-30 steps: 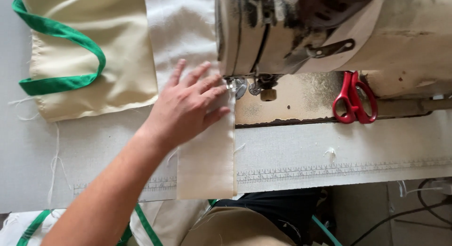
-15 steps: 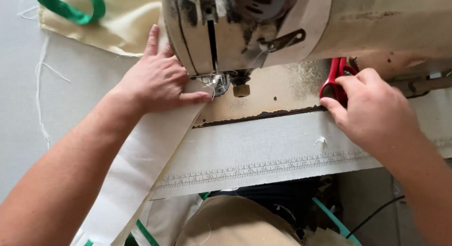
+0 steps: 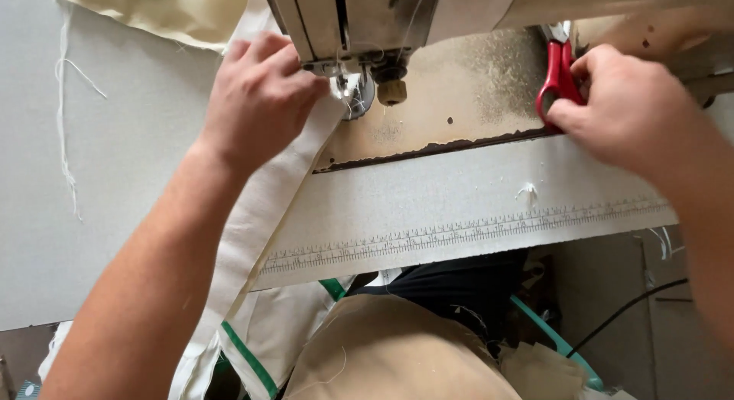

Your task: Sewing fabric bag components together using an industrial sewing machine and trimming excess threads with scissors.

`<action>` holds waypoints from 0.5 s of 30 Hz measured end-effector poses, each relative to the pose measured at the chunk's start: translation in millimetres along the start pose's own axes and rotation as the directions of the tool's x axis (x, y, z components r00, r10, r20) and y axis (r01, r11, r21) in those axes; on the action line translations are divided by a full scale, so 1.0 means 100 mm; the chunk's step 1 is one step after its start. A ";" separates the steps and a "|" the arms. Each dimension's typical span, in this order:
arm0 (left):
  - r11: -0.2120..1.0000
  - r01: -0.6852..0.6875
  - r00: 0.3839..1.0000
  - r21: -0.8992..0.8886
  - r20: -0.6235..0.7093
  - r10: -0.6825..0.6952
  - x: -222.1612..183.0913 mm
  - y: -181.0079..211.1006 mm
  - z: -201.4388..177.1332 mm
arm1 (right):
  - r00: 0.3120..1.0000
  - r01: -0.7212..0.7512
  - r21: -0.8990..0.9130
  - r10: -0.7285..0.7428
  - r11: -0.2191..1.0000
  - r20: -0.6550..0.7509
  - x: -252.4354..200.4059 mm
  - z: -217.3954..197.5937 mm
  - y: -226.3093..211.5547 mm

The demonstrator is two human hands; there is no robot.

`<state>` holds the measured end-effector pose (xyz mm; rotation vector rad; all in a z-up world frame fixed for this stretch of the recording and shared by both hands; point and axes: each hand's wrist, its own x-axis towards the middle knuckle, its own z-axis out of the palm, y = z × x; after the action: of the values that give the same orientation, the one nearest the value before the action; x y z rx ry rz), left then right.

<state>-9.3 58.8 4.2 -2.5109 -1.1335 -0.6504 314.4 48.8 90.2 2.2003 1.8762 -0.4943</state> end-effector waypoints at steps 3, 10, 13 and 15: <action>0.999 0.031 0.998 -0.010 0.063 -0.031 0.06 -0.07 0.12 | 0.995 -0.036 0.204 0.017 0.978 0.096 0.05 -0.07 0.07; 0.991 0.126 0.988 -0.040 0.093 -0.122 0.10 -0.04 0.17 | 0.935 -0.136 0.084 0.100 0.987 0.340 -0.10 -0.23 -0.13; 0.972 0.120 0.984 0.200 -0.153 -0.090 0.05 0.09 0.20 | 0.907 0.238 -0.312 -0.096 0.920 0.409 -0.13 -0.10 -0.05; 0.980 0.146 0.978 0.133 -0.169 -0.122 0.05 0.18 0.15 | 0.924 0.351 -0.478 -0.215 0.805 0.316 -0.13 0.08 0.05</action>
<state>11.4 57.1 -8.2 -2.2321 -1.2509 -0.7614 316.4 33.6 87.4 1.4411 1.9228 -0.2376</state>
